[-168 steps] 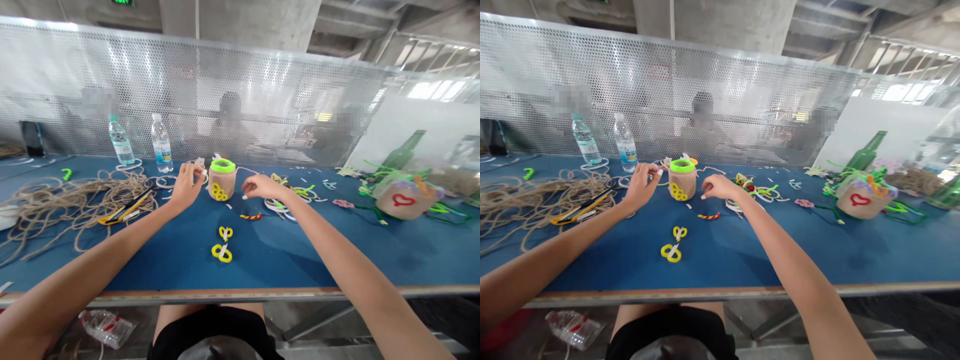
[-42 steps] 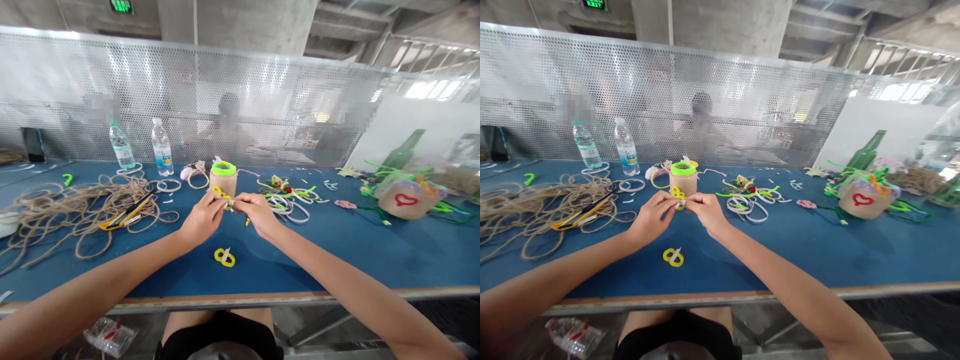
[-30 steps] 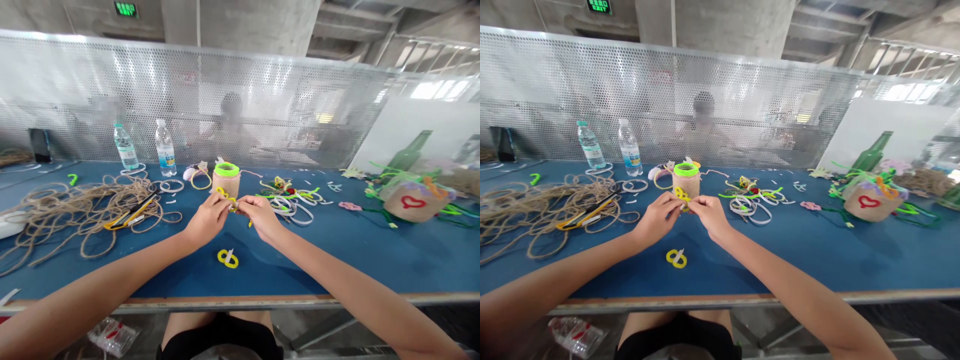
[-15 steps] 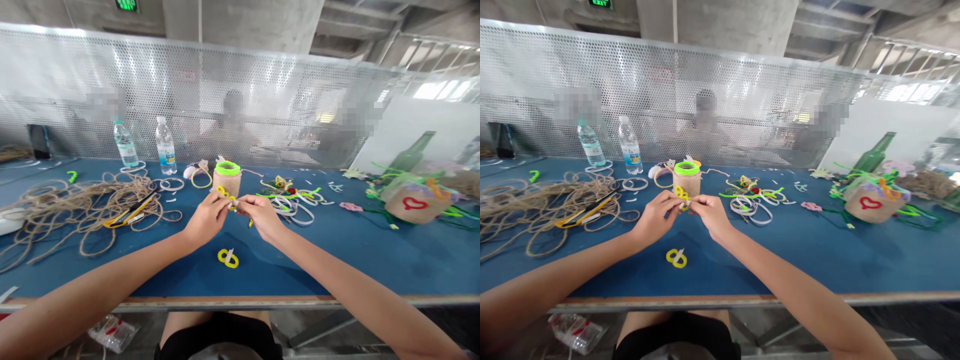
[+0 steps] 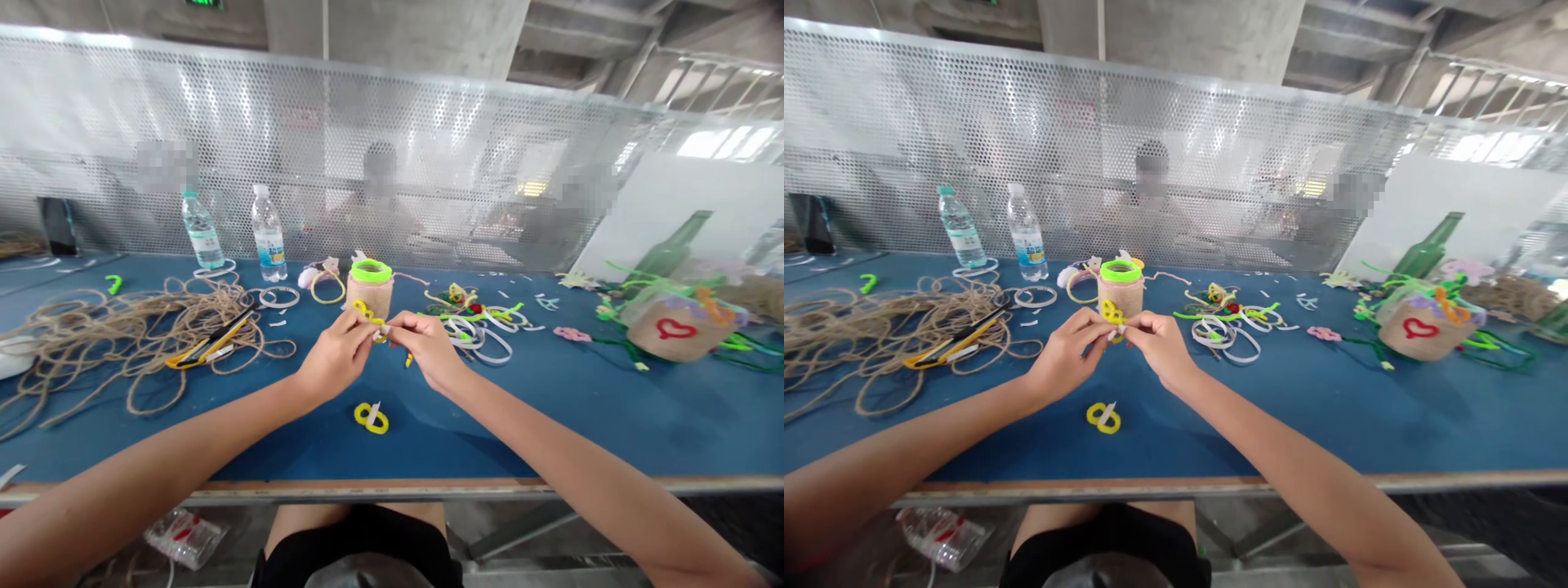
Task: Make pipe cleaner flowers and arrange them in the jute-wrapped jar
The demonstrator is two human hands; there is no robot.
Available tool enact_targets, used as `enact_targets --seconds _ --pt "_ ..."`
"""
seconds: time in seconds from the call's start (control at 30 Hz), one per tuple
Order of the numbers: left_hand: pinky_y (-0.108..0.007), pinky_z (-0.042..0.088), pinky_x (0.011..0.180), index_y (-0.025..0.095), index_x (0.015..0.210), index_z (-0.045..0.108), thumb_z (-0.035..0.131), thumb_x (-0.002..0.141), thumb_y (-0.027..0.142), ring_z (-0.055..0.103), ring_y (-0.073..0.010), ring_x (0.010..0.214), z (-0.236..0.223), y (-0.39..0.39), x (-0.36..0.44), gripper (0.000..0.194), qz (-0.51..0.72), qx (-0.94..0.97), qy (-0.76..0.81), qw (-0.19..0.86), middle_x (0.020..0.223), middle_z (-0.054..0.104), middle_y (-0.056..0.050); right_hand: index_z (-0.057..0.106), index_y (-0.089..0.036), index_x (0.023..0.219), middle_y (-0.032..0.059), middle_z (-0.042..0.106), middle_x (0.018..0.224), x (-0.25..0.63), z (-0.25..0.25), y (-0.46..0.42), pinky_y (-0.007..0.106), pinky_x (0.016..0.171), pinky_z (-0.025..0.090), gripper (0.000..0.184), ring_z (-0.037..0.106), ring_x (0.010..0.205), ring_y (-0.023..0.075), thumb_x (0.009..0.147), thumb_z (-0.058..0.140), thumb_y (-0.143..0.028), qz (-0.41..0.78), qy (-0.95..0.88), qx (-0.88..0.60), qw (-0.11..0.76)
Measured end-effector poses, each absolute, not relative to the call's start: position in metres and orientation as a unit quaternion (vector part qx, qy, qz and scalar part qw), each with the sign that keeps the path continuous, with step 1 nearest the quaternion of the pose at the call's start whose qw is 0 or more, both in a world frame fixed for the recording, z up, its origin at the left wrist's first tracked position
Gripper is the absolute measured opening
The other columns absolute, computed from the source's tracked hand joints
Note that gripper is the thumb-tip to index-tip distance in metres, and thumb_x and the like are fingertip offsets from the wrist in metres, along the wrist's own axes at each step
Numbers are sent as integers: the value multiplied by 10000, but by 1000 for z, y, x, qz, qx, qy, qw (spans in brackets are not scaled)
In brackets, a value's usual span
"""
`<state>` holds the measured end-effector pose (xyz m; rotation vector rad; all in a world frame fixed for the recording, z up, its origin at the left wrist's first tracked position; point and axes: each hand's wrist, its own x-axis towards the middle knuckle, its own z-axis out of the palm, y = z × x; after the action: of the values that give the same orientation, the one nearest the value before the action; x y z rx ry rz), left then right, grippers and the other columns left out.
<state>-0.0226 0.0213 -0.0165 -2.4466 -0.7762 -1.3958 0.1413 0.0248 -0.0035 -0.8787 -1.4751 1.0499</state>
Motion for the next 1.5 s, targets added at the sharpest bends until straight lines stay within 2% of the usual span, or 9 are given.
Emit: enact_targets --seconds 0.1,0.27,0.57,0.83,1.03,1.27,1.4,1.5 --pt "-223 499 695 131 932 614 503 863 54 558 -119 769 -11 22 -23 152 -483 -831 -251 113 827 571 -45 647 -159 608 -16 556 602 142 -4 23 252 561 332 124 468 583 103 676 643 -263 412 -631 -369 544" --pt "-209 502 668 128 908 628 504 854 41 559 -112 754 -7 25 -24 161 -489 -830 -247 102 826 577 -49 669 -168 655 2 586 672 141 -5 24 269 635 378 88 510 662 125 676 634 -246 386 -647 -367 545" --pt "-206 507 634 125 956 640 519 859 98 569 -114 749 -8 23 -24 157 -491 -827 -268 54 840 589 -57 662 -171 665 -7 610 655 140 1 19 255 601 390 103 512 611 108 675 652 -272 440 -619 -364 539" --pt "-233 512 692 139 955 644 507 868 108 598 -131 784 -7 19 -24 165 -481 -833 -247 115 839 613 -54 644 -169 633 -18 588 603 141 1 19 245 572 376 88 499 587 104 665 652 -251 448 -612 -366 540" --pt "-221 517 685 162 898 662 526 855 120 622 -122 767 -4 22 -26 149 -482 -831 -254 112 839 647 -40 652 -171 637 -4 539 674 144 1 20 255 586 366 97 496 637 117 716 622 -218 325 -700 -355 528" --pt "-262 537 727 155 920 661 471 901 157 633 -142 801 -2 26 -32 191 -421 -849 -279 156 884 656 -57 668 -186 747 12 493 754 146 3 16 258 588 387 150 493 663 121 820 537 -179 213 -777 -338 486" --pt "-314 548 730 161 851 682 514 865 156 615 -178 848 1 21 -30 169 -416 -840 -288 193 924 637 -71 642 -180 733 13 478 725 146 2 16 266 599 392 164 492 664 131 811 509 -124 135 -809 -314 478" --pt "-329 554 721 173 744 698 589 803 165 584 -202 922 3 18 -28 124 -450 -825 -299 166 990 578 -83 606 -169 699 10 467 708 145 0 16 270 597 391 134 490 647 131 781 519 -110 95 -820 -304 476"
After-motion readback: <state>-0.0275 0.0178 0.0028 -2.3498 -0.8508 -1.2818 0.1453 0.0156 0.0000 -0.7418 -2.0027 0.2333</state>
